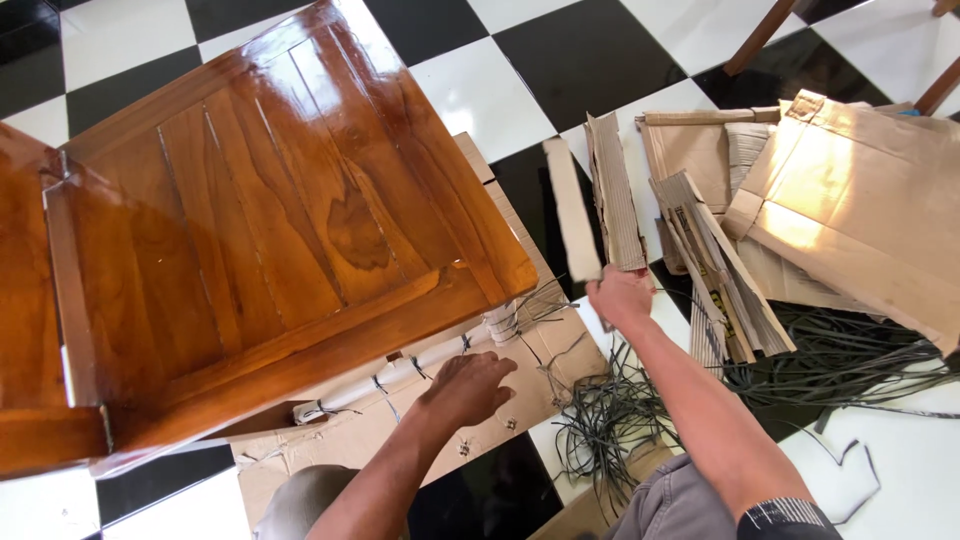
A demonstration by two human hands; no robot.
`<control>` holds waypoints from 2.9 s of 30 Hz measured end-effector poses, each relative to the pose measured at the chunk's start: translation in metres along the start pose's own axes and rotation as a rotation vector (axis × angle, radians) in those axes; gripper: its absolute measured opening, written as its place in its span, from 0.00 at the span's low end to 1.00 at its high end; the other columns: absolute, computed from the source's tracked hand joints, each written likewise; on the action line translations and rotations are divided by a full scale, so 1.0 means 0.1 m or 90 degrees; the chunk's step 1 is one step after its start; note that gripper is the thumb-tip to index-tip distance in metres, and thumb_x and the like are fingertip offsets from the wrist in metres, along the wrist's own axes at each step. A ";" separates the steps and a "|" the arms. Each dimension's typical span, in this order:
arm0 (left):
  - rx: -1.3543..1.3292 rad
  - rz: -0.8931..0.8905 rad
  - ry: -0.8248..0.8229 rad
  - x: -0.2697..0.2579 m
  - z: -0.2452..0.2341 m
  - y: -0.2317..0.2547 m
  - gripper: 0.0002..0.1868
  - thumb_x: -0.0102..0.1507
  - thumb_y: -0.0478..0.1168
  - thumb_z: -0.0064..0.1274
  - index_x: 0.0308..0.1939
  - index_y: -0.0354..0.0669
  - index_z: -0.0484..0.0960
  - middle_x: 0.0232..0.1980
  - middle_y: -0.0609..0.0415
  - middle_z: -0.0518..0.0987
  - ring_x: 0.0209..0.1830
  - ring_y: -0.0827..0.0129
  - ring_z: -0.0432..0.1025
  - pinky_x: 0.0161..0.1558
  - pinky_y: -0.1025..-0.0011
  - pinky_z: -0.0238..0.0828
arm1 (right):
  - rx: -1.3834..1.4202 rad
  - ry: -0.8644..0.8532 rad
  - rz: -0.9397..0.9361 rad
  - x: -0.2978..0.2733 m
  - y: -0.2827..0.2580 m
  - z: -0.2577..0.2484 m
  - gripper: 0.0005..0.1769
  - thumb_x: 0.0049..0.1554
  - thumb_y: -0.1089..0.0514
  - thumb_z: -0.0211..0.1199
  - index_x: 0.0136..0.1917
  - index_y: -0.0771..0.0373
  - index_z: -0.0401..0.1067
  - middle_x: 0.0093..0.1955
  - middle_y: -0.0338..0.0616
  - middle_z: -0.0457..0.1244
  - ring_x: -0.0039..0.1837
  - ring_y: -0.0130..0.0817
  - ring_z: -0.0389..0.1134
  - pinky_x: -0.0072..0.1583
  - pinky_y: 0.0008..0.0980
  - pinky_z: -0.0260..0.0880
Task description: The person wraps the legs of a wooden chair with cardboard and ties it in place using black plastic strips.
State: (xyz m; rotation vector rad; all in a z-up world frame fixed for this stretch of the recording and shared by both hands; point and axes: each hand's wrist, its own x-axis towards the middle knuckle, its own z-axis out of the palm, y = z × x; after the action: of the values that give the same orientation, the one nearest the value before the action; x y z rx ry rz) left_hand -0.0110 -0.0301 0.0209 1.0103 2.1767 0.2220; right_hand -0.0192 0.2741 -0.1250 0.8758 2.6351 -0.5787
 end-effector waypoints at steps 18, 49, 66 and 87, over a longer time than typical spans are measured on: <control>-0.027 -0.014 0.079 -0.60 0.05 -0.29 0.22 0.65 0.51 0.49 0.62 0.54 0.78 0.54 0.47 0.81 0.59 0.47 0.75 0.57 0.47 0.72 | -0.216 -0.246 -0.108 -1.34 -0.33 0.69 0.28 0.57 0.37 0.55 0.45 0.61 0.83 0.49 0.54 0.73 0.59 0.56 0.74 0.59 0.51 0.74; -0.330 -0.116 0.267 0.06 0.52 -0.20 0.24 0.59 0.45 0.46 0.59 0.61 0.80 0.47 0.48 0.83 0.55 0.47 0.77 0.60 0.48 0.73 | -0.066 -0.332 -0.179 -2.33 -0.87 -0.64 0.24 0.63 0.54 0.61 0.70 0.65 0.69 0.63 0.60 0.68 0.66 0.56 0.70 0.67 0.55 0.71; -0.550 0.055 0.339 -0.94 -0.43 0.19 0.18 0.60 0.38 0.42 0.46 0.52 0.88 0.20 0.56 0.73 0.27 0.70 0.72 0.38 0.69 0.73 | 0.432 -0.149 -0.295 -2.20 -0.76 -1.13 0.23 0.61 0.62 0.64 0.69 0.65 0.69 0.57 0.53 0.68 0.31 0.23 0.56 0.39 0.26 0.62; -0.701 0.208 0.475 -1.29 -0.50 0.06 0.15 0.73 0.44 0.45 0.44 0.44 0.87 0.30 0.57 0.82 0.36 0.77 0.73 0.47 0.72 0.74 | 0.486 -0.291 -0.460 -2.24 -1.10 -0.73 0.23 0.55 0.50 0.74 0.53 0.70 0.73 0.45 0.56 0.67 0.33 0.34 0.65 0.34 0.31 0.70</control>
State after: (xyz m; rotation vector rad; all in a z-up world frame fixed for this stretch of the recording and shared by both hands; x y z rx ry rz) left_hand 0.0155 -0.1126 0.1296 0.6208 1.9110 1.9424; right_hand 0.0734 0.1152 0.0591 -0.1338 2.2159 -1.7820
